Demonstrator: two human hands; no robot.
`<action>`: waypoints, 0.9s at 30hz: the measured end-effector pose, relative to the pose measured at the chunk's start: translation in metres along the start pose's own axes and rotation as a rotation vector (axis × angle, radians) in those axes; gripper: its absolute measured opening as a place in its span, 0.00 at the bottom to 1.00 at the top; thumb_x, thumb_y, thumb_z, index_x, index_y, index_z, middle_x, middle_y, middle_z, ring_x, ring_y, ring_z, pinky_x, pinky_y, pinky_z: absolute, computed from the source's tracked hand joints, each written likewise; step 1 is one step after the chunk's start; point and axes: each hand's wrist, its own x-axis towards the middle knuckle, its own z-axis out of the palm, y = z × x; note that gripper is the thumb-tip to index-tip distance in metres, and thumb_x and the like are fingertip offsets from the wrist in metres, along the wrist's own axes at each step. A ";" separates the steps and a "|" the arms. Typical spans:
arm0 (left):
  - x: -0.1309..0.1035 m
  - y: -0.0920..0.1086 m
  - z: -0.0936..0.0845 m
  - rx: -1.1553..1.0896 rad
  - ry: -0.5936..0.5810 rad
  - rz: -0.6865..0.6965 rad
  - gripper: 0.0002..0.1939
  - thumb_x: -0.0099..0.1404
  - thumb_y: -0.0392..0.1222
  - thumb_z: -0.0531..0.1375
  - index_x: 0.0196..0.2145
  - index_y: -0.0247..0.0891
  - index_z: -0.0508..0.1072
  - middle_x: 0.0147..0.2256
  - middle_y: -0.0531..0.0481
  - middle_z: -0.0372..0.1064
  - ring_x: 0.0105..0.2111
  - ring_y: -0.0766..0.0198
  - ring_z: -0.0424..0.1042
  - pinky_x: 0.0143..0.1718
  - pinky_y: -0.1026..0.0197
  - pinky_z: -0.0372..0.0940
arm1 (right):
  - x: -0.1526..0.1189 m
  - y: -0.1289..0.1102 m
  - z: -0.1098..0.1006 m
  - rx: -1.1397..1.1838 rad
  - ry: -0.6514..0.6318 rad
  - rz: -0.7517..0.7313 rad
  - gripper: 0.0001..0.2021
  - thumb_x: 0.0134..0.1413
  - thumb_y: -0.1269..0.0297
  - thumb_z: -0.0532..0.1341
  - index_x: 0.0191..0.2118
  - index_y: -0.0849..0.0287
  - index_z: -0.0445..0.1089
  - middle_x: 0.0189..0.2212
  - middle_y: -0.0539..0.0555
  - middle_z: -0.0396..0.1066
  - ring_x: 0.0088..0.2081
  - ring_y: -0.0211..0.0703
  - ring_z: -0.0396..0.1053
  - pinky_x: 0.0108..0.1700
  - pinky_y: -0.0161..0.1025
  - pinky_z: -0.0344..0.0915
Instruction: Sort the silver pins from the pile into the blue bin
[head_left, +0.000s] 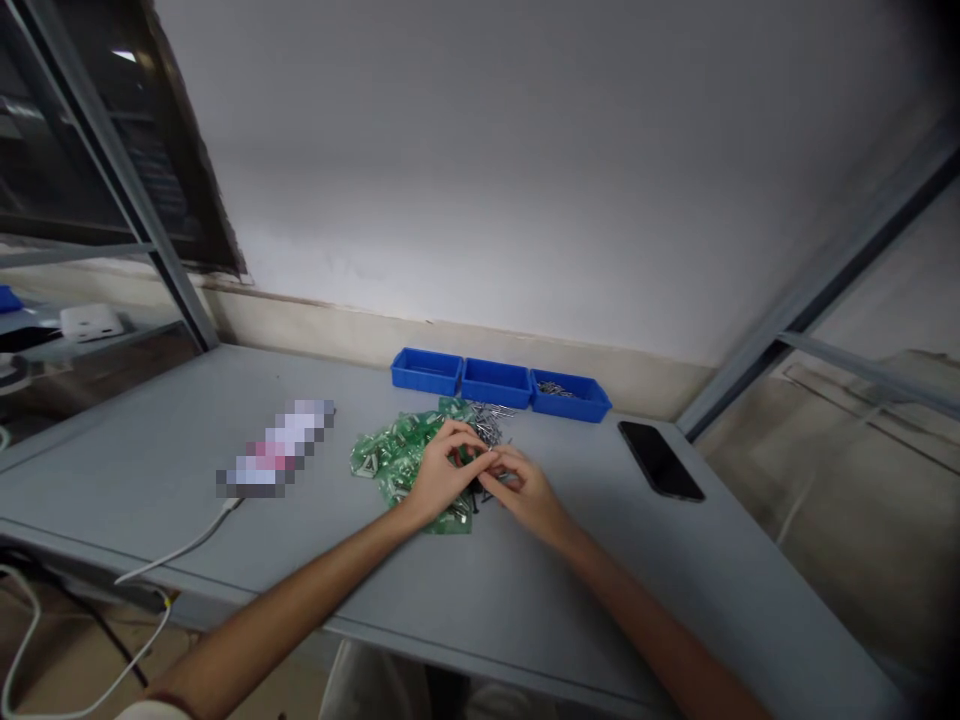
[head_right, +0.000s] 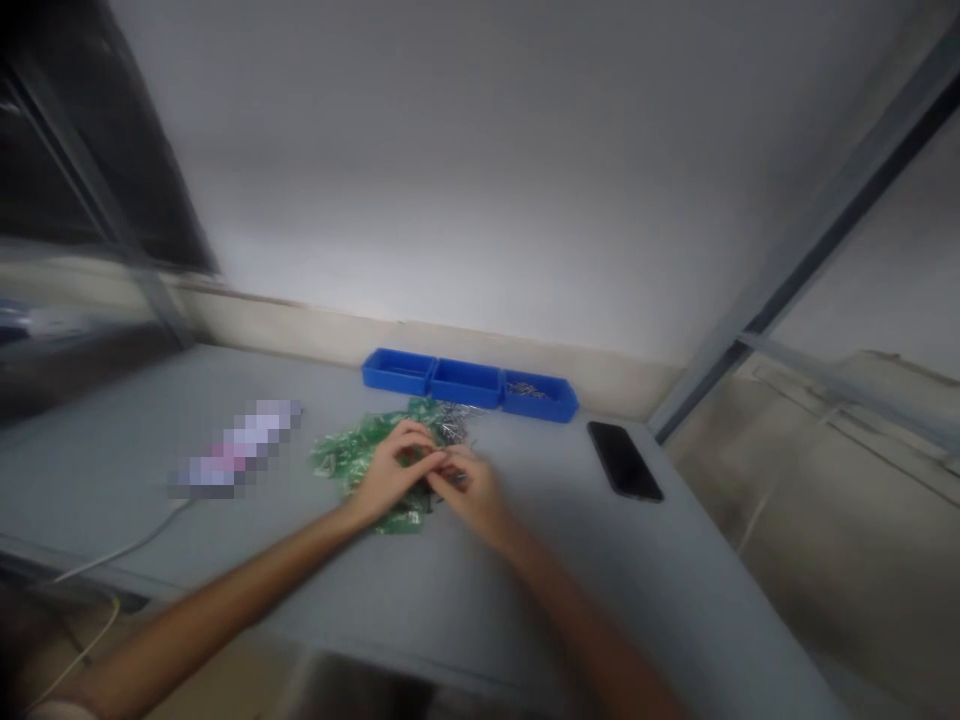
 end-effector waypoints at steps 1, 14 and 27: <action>0.000 -0.001 0.000 -0.002 0.011 0.002 0.05 0.55 0.41 0.63 0.26 0.37 0.73 0.33 0.49 0.63 0.34 0.64 0.66 0.32 0.63 0.62 | 0.000 0.001 -0.001 -0.003 0.006 -0.002 0.07 0.48 0.61 0.60 0.27 0.59 0.71 0.35 0.54 0.67 0.33 0.39 0.67 0.25 0.31 0.65; -0.001 -0.005 0.001 0.168 0.004 0.049 0.15 0.52 0.44 0.66 0.38 0.39 0.71 0.35 0.49 0.65 0.33 0.63 0.66 0.35 0.60 0.63 | 0.010 0.008 -0.023 0.103 0.286 0.147 0.15 0.46 0.54 0.61 0.34 0.61 0.73 0.31 0.55 0.69 0.25 0.36 0.64 0.20 0.30 0.60; -0.006 -0.012 0.004 0.095 -0.125 0.071 0.05 0.59 0.38 0.60 0.29 0.38 0.76 0.34 0.48 0.67 0.37 0.62 0.68 0.41 0.59 0.63 | 0.035 0.073 -0.084 -0.023 0.619 0.246 0.18 0.42 0.54 0.60 0.36 0.62 0.74 0.25 0.55 0.73 0.22 0.38 0.66 0.19 0.32 0.60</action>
